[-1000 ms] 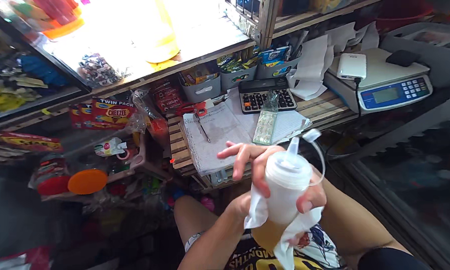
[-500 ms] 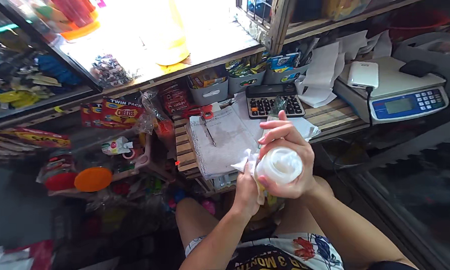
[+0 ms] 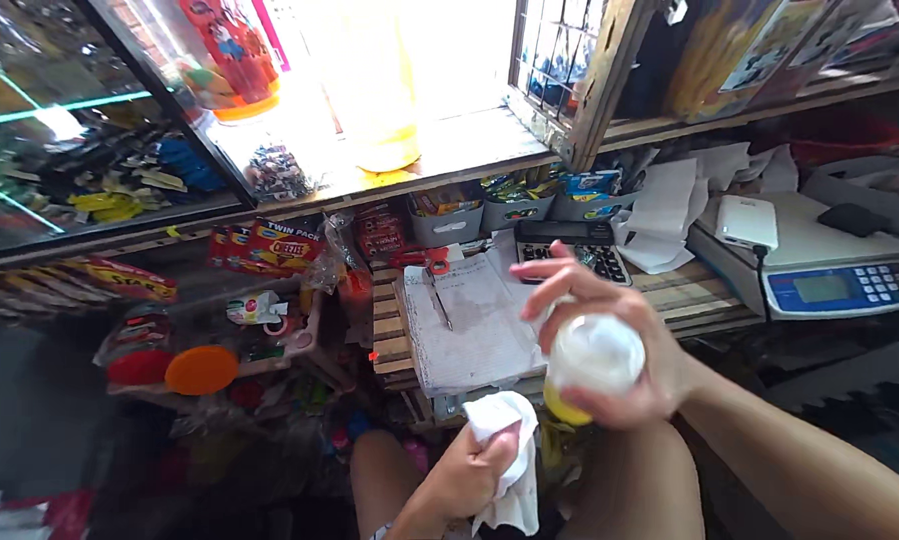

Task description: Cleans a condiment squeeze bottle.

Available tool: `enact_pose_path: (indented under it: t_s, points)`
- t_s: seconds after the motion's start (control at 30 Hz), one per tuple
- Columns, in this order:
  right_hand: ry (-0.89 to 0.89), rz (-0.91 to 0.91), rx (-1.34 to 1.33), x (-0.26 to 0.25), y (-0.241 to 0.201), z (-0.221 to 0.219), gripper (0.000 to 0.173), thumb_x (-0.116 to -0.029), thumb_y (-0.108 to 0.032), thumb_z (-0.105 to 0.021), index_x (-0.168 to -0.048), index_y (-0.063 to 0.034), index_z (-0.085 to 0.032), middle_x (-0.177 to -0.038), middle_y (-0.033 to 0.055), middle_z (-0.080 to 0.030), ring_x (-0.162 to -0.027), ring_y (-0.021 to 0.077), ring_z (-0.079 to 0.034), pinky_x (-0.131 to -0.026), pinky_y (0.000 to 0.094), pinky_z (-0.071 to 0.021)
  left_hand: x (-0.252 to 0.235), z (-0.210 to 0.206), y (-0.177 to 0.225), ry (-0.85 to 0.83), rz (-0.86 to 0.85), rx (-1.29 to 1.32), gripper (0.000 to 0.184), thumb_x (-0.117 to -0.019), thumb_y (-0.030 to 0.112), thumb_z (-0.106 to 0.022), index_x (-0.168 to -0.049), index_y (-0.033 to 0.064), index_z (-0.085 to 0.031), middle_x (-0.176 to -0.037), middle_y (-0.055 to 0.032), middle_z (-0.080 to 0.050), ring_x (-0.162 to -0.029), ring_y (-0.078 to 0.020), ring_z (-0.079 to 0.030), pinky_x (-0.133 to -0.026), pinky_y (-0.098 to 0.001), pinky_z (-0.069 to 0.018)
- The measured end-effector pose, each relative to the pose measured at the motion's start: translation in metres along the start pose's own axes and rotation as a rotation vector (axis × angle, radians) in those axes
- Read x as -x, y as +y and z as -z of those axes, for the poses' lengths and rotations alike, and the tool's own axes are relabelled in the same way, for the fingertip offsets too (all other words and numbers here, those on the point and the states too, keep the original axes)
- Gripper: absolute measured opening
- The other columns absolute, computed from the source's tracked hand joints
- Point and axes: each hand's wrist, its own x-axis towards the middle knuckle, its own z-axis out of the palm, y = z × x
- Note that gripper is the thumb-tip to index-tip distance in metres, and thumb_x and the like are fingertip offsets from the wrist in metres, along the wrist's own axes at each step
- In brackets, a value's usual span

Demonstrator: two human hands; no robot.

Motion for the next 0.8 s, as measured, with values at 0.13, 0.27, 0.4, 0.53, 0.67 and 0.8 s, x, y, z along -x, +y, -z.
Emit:
enact_pose_path:
  t_s: [0.13,0.27,0.4,0.53,0.67,0.8]
  points:
    - [0.364,-0.386,-0.062,-0.072,0.024,0.03,0.055,-0.0753,-0.039,-0.082,-0.118,-0.0099,-0.064,-0.107,-0.0033,-0.071,-0.097,0.0078,-0.069,-0.083,0.0298,-0.0599,0.02,0.02,0.007,0.214,0.013,0.224,0.044,-0.1102,0.021,-0.027,-0.104,0.02,-0.07,-0.087,0.01,-0.076,-0.078,0.0007,-0.071,-0.072,-0.0202,-0.0604]
    - [0.632,-0.554,-0.165,-0.17,0.065,0.045,0.059,-0.0853,-0.03,-0.081,-0.132,-0.0045,-0.055,-0.113,0.0082,-0.068,-0.1,0.0176,-0.069,-0.086,0.038,-0.0611,0.037,0.034,-0.009,0.291,0.027,0.268,0.036,-0.1057,0.011,-0.028,-0.111,0.0152,-0.063,-0.098,0.0086,-0.075,-0.095,-0.0007,-0.07,-0.089,-0.0244,-0.0583]
    - [0.708,-0.615,0.136,-0.229,0.124,0.049,0.101,-0.0769,-0.045,-0.088,-0.154,0.0001,-0.04,-0.153,0.029,-0.037,-0.142,0.0384,-0.039,-0.114,0.0503,-0.0389,0.057,0.039,-0.01,0.463,0.057,0.284,0.037,-0.1029,0.004,-0.024,-0.111,0.0126,-0.059,-0.098,0.0095,-0.074,-0.097,0.0004,-0.069,-0.091,-0.0244,-0.0571]
    - [0.637,-0.724,0.345,-0.251,0.153,0.043,0.106,-0.0806,-0.053,-0.083,-0.155,0.0061,-0.035,-0.16,0.0347,-0.024,-0.149,0.0462,-0.026,-0.121,0.0538,-0.0284,0.068,0.044,0.01,0.7,0.162,0.289,0.041,-0.1044,0.001,-0.017,-0.102,0.0107,-0.056,-0.086,0.0073,-0.07,-0.083,0.0011,-0.068,-0.081,-0.0218,-0.0579]
    - [0.652,-0.688,0.343,-0.249,0.171,0.036,0.111,-0.0743,-0.032,-0.092,-0.155,0.0051,-0.027,-0.158,0.0352,-0.025,-0.146,0.0456,-0.032,-0.117,0.0518,-0.0356,0.074,0.083,-0.045,0.684,-0.052,0.356,0.032,-0.1041,0.006,-0.03,-0.114,0.0084,-0.06,-0.1,0.0013,-0.073,-0.097,-0.0077,-0.07,-0.09,-0.0316,-0.0592]
    - [0.692,-0.537,0.331,-0.229,0.171,0.044,0.116,-0.0684,-0.036,-0.094,-0.154,0.0056,-0.027,-0.156,0.0333,-0.03,-0.144,0.0399,-0.037,-0.116,0.0425,-0.0396,0.06,0.07,-0.03,0.636,0.019,0.44,0.038,-0.1083,0.013,-0.022,-0.114,0.0091,-0.06,-0.099,-0.0006,-0.074,-0.097,-0.0089,-0.071,-0.088,-0.0318,-0.0602]
